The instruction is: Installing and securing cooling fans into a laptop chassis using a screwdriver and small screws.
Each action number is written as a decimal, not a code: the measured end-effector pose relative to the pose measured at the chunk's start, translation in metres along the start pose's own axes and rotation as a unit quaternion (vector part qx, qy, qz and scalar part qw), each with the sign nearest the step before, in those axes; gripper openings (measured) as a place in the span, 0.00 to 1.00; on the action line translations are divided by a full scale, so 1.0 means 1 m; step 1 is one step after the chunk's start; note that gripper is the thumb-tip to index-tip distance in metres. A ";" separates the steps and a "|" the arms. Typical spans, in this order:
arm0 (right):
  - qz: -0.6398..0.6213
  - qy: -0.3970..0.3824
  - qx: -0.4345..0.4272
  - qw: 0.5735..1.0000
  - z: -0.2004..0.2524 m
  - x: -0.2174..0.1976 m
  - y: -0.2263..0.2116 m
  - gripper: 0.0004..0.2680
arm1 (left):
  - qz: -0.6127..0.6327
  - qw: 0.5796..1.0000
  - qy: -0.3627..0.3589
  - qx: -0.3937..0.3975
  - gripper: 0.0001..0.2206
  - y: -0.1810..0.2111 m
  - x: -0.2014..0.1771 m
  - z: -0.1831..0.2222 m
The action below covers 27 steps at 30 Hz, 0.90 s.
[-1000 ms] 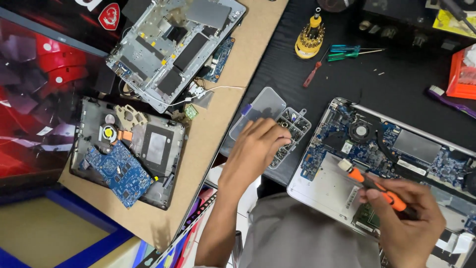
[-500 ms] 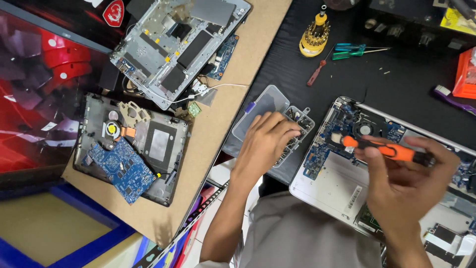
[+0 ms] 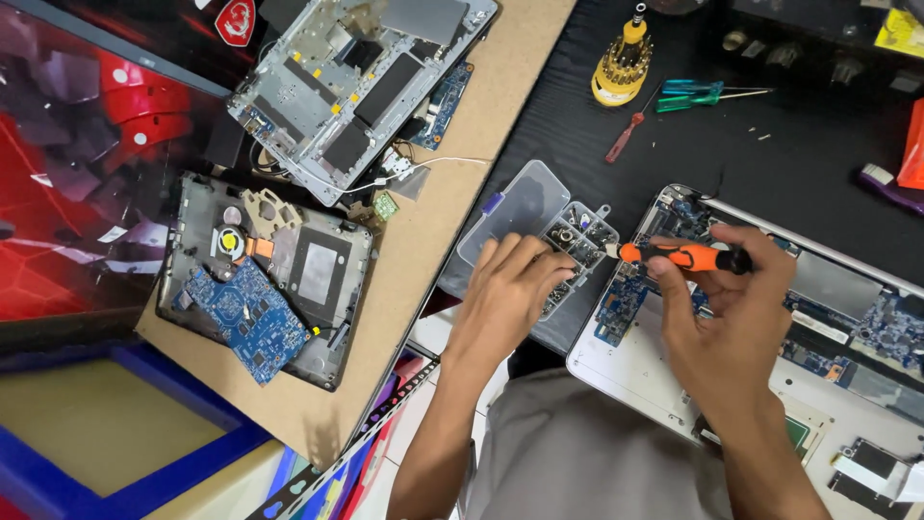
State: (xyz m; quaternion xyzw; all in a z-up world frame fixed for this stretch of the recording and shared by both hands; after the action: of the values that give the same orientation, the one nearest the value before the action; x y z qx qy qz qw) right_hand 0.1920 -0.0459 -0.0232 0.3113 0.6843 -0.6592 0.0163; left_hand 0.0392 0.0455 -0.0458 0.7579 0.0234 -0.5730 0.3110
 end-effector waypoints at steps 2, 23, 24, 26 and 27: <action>0.027 -0.014 -0.002 1.000 -0.001 0.003 0.003 0.16 | -0.006 1.000 -0.004 -0.004 0.06 0.001 0.000 0.000; 0.037 -0.032 -0.022 0.999 -0.010 0.013 -0.004 0.16 | 0.020 0.998 0.048 -0.019 0.07 -0.004 -0.007 0.004; -0.007 -0.018 0.031 0.999 -0.009 0.009 0.002 0.16 | 0.024 0.999 0.027 -0.035 0.10 -0.006 -0.004 0.003; -0.046 -0.007 0.043 0.998 -0.010 0.005 0.003 0.15 | 0.032 0.998 0.027 -0.038 0.11 -0.008 0.000 0.001; -0.086 0.004 0.056 0.995 -0.009 0.002 0.006 0.14 | 0.039 0.998 0.027 -0.039 0.11 -0.009 0.002 0.000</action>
State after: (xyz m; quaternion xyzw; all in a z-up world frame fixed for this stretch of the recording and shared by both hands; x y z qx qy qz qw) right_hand 0.1967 -0.0368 -0.0285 0.2542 0.6709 -0.6940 -0.0605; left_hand 0.0362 0.0522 -0.0512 0.7604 0.0246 -0.5387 0.3621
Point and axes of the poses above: each hand's wrist, its own z-axis away from the middle knuckle, its own x-axis out of the palm, y = z × x, the point moved 10 cm from there along -z, towards the middle knuckle, and after that the axes turned 15 degrees about -y, right-handed, at the moved point
